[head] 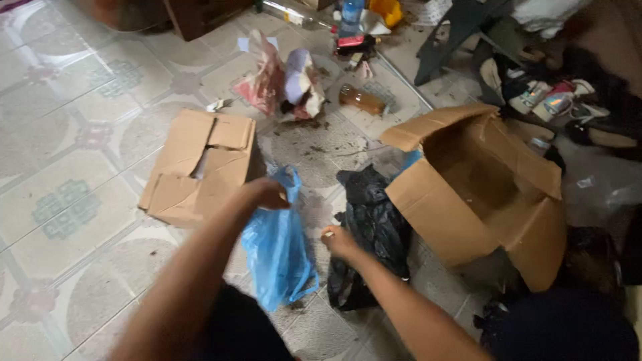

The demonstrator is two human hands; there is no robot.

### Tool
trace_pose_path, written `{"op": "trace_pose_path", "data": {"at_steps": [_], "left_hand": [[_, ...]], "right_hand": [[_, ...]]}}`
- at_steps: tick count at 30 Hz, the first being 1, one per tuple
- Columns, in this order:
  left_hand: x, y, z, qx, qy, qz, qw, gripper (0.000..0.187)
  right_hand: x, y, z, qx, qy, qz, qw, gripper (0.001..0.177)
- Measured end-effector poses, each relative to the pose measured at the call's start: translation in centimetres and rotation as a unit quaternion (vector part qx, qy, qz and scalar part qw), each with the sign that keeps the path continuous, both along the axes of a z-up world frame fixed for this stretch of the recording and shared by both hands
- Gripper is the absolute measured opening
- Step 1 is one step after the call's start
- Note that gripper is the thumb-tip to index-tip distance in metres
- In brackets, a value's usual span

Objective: The person picks up several pairs of shoes, pieces of plastic, and metal rods from the floor and places them into a white plastic bag and cardboard boxes.

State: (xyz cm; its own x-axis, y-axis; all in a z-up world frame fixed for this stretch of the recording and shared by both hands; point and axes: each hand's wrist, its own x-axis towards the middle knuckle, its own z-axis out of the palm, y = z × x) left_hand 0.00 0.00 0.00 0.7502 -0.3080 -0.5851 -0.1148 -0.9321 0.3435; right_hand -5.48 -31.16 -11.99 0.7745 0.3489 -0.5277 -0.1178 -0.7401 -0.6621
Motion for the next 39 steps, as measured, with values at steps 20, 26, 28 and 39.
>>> {"op": "trace_pose_path", "data": {"at_steps": [20, 26, 28, 39], "left_hand": [[1.2, -15.1, 6.6, -0.289, -0.356, 0.582, 0.672, 0.054], [1.6, -11.8, 9.7, -0.215, -0.427, 0.526, 0.703, 0.044], [1.7, -11.4, 12.1, -0.213, -0.391, 0.541, 0.713, 0.042], [1.4, -11.4, 25.2, -0.440, -0.245, 0.626, 0.595, 0.063]], "right_hand": [[-4.4, -9.8, 11.0, -0.351, -0.130, -0.079, 0.924, 0.091], [0.9, -11.2, 5.0, 0.031, -0.144, -0.155, 0.977, 0.040], [3.6, -10.3, 8.5, 0.110, -0.186, -0.202, 0.955, 0.043], [5.6, -5.5, 29.0, 0.289, -0.140, -0.306, 0.896, 0.045]]}}
